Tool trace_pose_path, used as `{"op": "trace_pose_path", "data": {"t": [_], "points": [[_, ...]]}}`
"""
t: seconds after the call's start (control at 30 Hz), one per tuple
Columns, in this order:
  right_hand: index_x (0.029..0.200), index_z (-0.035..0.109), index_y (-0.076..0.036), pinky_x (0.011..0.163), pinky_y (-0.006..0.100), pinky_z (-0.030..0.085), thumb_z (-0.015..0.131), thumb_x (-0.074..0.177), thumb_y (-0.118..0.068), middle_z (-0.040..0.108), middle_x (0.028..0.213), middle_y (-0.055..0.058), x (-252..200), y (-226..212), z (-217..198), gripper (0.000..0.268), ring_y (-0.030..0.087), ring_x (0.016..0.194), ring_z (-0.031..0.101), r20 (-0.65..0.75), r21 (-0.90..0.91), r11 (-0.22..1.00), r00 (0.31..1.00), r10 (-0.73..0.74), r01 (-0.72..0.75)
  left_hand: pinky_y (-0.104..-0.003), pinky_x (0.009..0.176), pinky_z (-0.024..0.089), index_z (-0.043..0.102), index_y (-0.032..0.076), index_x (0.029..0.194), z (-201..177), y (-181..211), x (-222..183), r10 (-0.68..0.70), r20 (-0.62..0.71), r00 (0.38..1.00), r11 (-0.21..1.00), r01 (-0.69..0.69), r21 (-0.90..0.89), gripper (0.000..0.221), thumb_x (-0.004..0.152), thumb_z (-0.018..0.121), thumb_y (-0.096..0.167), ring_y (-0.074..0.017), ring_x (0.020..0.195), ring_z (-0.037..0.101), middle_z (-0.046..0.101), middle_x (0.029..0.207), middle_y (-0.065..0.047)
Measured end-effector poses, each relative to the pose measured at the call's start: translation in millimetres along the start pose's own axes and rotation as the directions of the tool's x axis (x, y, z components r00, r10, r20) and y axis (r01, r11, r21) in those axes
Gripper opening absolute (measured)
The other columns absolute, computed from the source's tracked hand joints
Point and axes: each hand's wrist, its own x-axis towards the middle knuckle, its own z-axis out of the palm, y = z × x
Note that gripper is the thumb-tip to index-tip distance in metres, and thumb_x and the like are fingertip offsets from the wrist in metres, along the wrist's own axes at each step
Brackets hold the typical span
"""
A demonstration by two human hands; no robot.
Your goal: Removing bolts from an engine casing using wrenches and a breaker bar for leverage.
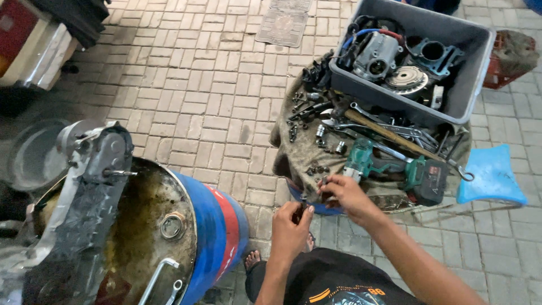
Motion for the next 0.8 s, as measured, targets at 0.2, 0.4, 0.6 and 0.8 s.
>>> {"op": "trace_pose_path", "data": {"t": [0.2, 0.4, 0.6, 0.8], "points": [[0.113, 0.076, -0.002, 0.061, 0.030, 0.050, 0.052, 0.090, -0.005, 0.069, 0.085, 0.006, 34, 113, -21, 0.033, 0.015, 0.071, 0.060, 0.069, 0.546, 0.838, 0.997, -0.028, -0.014, -0.048, 0.074, 0.051, 0.075, 0.005, 0.112, 57, 14, 20, 0.140, 0.120, 0.983, 0.945, -0.169, 0.280, 0.030, 0.091, 0.065, 0.025, -0.0344, 0.092, 0.067, 0.069, 0.095, -0.014], [0.106, 0.069, -0.003, 0.065, 0.032, 0.052, 0.066, 0.100, -0.013, 0.072, 0.091, 0.015, 25, 111, -70, 0.012, 0.024, 0.079, 0.066, -0.166, 0.546, 0.837, 0.978, 0.130, -0.019, -0.049, 0.076, 0.053, 0.072, 0.009, 0.112, 100, 11, 30, 0.304, 0.275, 0.912, 0.900, -0.369, 0.232, 0.033, 0.088, 0.070, 0.031, -0.0368, 0.094, 0.068, 0.067, 0.100, -0.014], [0.124, 0.043, -0.002, 0.102, 0.052, 0.055, 0.051, 0.103, -0.010, 0.060, 0.131, 0.027, 75, 154, -117, 0.024, 0.038, 0.118, 0.064, -0.174, 0.831, 0.554, 0.965, 0.194, 0.038, -0.047, 0.072, 0.059, 0.072, 0.014, 0.107, 114, 4, 40, 0.219, 0.309, 0.925, 0.894, -0.317, 0.317, 0.027, 0.089, 0.070, 0.034, -0.0380, 0.090, 0.072, 0.065, 0.098, -0.008], [0.154, 0.016, 0.002, 0.116, 0.060, 0.037, 0.050, 0.103, -0.019, 0.026, 0.159, 0.032, 127, 208, -131, 0.065, 0.048, 0.144, 0.041, -0.128, 0.941, 0.334, 0.970, 0.206, 0.054, -0.053, 0.082, 0.060, 0.068, 0.006, 0.117, 162, -20, 54, 0.313, 0.509, 0.802, 0.702, -0.556, 0.446, 0.033, 0.088, 0.066, 0.022, -0.0418, 0.101, 0.070, 0.058, 0.137, -0.017]]}}
